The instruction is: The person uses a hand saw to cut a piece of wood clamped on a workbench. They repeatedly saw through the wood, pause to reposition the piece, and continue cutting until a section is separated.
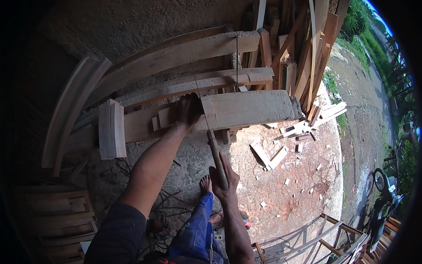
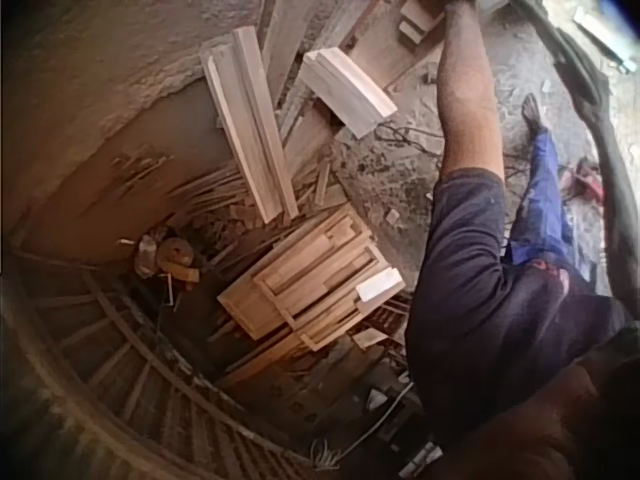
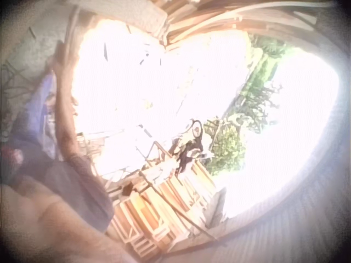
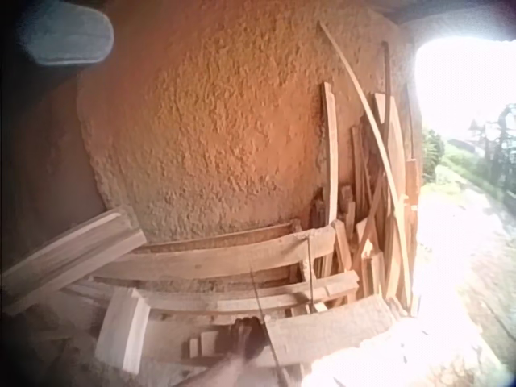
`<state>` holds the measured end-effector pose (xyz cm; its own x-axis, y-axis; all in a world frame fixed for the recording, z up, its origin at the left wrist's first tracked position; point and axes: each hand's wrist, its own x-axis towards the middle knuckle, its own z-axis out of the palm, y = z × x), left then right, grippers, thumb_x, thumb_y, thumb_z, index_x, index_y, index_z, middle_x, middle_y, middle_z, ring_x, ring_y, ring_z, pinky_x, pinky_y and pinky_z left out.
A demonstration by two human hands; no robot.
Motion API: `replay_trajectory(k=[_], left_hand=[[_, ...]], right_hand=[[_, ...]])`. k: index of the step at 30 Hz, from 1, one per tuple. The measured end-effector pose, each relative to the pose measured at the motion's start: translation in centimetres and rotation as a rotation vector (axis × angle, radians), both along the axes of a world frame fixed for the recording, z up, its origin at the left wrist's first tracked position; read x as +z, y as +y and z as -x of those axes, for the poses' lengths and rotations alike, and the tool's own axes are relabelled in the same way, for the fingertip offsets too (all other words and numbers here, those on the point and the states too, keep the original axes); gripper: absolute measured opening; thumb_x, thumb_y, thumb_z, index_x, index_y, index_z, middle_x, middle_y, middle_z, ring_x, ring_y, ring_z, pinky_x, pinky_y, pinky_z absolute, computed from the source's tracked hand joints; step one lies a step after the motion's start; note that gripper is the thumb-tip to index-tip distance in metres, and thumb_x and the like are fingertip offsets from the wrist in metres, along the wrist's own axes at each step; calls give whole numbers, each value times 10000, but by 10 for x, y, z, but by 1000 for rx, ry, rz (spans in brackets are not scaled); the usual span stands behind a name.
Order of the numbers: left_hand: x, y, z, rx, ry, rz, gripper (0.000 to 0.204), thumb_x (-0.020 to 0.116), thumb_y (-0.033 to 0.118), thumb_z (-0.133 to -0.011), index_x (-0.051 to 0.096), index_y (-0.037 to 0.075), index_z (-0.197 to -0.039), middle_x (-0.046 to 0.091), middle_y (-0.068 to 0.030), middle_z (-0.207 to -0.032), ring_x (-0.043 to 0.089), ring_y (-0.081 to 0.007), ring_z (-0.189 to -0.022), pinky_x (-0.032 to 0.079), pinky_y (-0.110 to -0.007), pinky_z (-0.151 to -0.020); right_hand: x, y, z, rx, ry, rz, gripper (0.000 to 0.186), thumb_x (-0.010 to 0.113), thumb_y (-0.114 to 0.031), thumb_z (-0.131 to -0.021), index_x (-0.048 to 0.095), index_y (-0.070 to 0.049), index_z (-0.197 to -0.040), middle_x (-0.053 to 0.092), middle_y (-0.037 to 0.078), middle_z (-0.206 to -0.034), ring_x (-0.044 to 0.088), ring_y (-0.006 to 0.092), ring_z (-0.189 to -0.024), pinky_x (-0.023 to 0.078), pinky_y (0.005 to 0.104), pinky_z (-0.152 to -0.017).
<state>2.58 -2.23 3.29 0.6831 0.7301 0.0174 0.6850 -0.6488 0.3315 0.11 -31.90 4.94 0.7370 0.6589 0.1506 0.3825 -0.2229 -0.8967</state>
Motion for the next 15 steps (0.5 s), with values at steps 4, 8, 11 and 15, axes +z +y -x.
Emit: replay_trajectory(k=[4,8,11,15], left_hand=[[-47,14,23,61,-217,-349,233,623,169,-802,583,76,-1012,640,-129,-1014,596,-326,-1026,453,-488,-858],[-45,12,17,27,-222,-321,238,628,227,-825,592,84,-1013,634,-122,-1017,582,-322,-1049,437,-503,-861],[-27,5,5,2,-178,-230,266,653,279,-824,596,87,-998,643,-125,-1005,594,-322,-1023,448,-501,-842],[-27,4,6,31,-106,-161,271,658,300,-828,593,89,-984,645,-130,-1009,599,-319,-1023,456,-490,-835]], right_hand=[[-19,-146,58,75,-81,91,538,741,-211,-838,571,26,-1291,730,157,-1018,739,241,-821,577,338,-717],[-25,-116,52,-51,-201,-60,509,747,-207,-835,598,14,-1270,733,155,-976,735,238,-790,565,338,-684],[-9,4,-2,-4,51,-42,597,765,-126,-827,541,-22,-1371,719,186,-1053,715,187,-860,540,306,-755],[-15,1,4,-23,30,7,563,752,-141,-844,549,-27,-1357,716,183,-1040,715,208,-901,545,325,-781]])
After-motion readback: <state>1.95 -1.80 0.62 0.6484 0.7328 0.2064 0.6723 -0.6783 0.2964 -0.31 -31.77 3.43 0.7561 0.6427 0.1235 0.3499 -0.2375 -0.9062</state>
